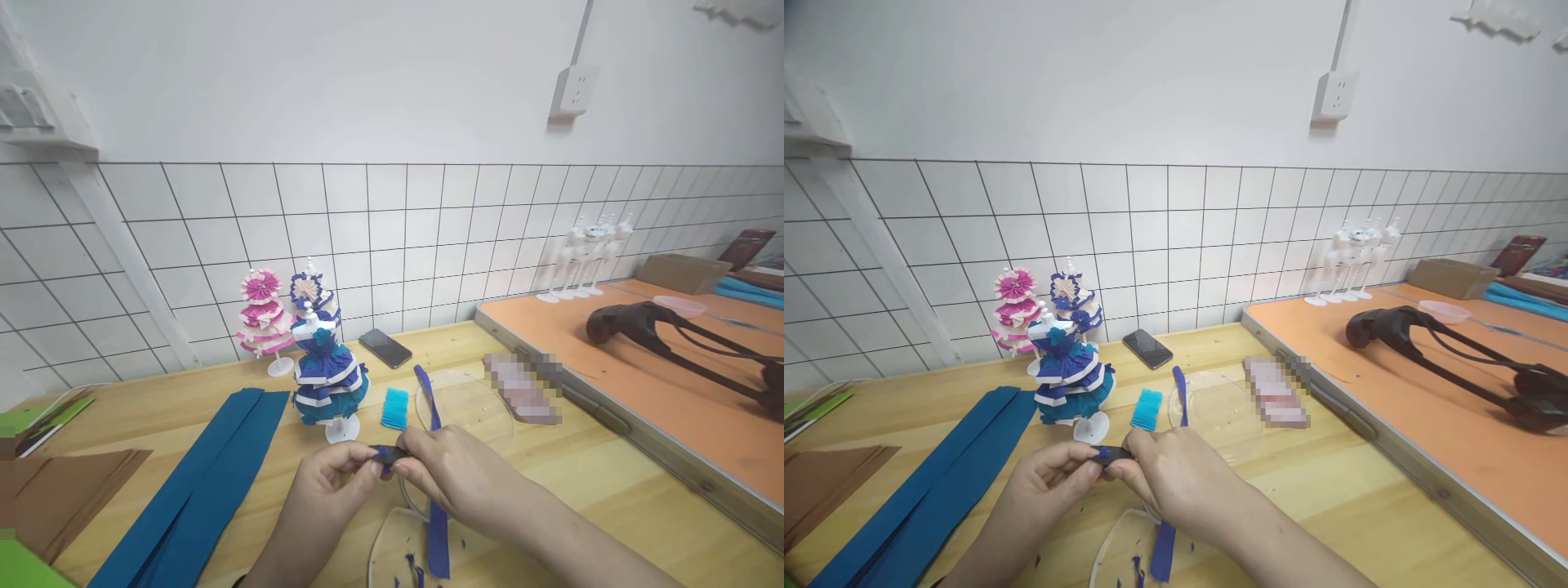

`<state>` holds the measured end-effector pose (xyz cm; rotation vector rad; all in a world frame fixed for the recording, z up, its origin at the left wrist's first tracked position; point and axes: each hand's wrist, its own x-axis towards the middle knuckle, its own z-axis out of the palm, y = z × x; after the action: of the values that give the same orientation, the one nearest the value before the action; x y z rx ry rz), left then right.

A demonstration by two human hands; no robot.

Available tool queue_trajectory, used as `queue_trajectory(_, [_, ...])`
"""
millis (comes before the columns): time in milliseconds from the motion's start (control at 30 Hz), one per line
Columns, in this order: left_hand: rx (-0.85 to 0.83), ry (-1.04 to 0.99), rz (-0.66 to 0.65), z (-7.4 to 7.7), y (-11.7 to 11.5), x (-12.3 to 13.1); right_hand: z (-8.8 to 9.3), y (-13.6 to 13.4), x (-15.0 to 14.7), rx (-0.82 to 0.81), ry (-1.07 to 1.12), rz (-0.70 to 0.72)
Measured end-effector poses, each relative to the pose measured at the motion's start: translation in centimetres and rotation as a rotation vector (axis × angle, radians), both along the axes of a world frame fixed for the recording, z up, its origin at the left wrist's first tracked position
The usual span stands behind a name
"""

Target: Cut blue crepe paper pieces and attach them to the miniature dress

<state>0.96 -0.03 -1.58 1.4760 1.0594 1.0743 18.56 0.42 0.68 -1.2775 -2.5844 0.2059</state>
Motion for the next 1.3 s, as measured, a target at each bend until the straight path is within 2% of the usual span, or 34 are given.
queue_trajectory(233, [-0.061, -0.096, -0.010, -0.6, 0.0, 0.2, -0.4, -0.1, -0.2, -0.063, 0.053, -0.018])
queue_trajectory(433, [-0.067, -0.158, -0.032, -0.3, -0.1, 0.6, -1.1, 0.0, -0.1, -0.154, 0.222, 0.021])
queue_trajectory(600, [-0.127, -0.172, -0.009, 0.2, -0.4, 0.9, -1.0, -0.4, -0.6, -0.312, 0.468, 0.032])
queue_trajectory(767, [-0.156, -0.146, 0.047, 0.0, -0.4, 0.9, -1.5, -0.5, -1.2, -0.525, 0.738, -0.015])
queue_trajectory(967, [-0.209, -0.213, 0.050, 0.0, -0.4, 1.0, -1.9, 0.0, -1.3, -0.748, 0.917, -0.013])
queue_trajectory(1133, [-0.247, -0.298, 0.053, -0.4, -0.4, 1.2, -2.1, 0.2, -1.3, -0.787, 0.996, -0.008])
queue_trajectory(1300, [-0.255, -0.366, 0.064, -0.9, -0.3, 1.3, -1.8, -0.2, -1.4, -0.781, 0.975, 0.016])
